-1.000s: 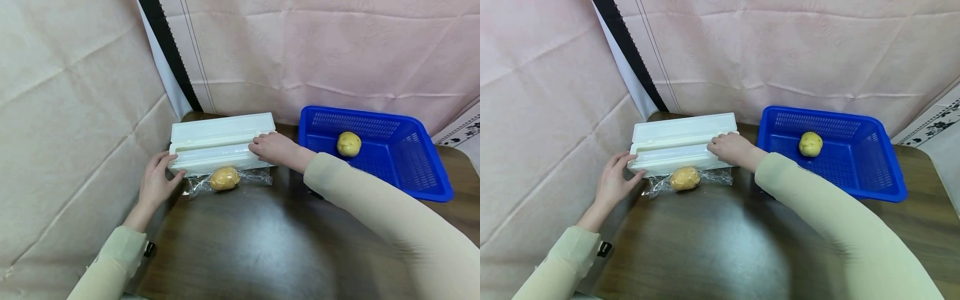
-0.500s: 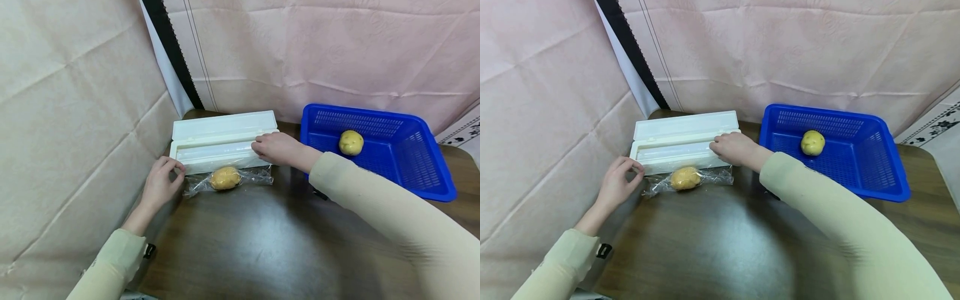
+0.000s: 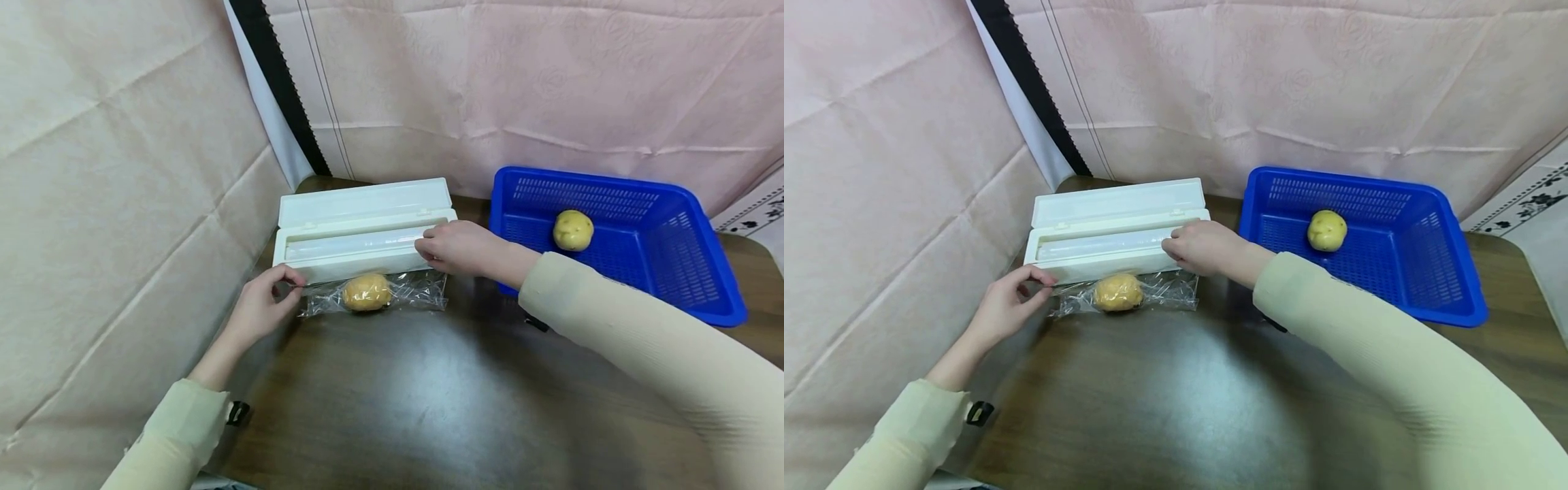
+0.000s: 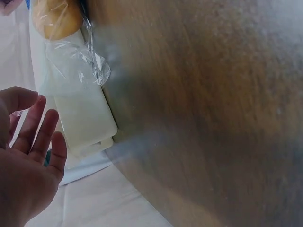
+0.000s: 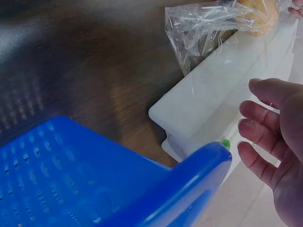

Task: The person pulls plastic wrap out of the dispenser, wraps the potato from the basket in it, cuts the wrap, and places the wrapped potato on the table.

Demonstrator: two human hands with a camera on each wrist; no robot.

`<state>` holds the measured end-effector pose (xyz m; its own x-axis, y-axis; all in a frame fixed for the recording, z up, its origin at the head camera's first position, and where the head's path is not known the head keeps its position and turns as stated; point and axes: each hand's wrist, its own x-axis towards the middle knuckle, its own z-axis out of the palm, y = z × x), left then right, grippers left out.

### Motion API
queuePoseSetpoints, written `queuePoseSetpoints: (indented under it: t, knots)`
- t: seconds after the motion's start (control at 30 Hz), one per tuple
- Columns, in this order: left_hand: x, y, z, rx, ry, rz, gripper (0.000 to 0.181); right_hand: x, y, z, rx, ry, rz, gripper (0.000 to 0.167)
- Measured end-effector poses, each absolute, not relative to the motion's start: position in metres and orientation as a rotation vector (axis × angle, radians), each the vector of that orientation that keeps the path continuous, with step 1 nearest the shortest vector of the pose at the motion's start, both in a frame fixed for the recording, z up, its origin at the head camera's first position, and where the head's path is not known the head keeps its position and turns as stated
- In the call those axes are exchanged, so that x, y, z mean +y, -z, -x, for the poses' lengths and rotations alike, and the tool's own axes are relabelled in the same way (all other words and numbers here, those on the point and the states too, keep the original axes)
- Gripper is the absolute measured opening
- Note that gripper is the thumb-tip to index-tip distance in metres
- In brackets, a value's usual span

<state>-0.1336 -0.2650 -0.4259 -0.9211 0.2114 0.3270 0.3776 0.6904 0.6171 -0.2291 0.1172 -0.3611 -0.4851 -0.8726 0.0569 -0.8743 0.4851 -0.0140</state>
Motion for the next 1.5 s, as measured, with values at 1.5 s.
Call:
queuePoseSetpoints:
  t: [1.5]
  knots:
    - [-0.228, 0.416, 0.100, -2.715, 0.908, 1.285, 0.036, 0.134, 0.375, 0.171, -2.532, -0.002, -1.734, 0.011]
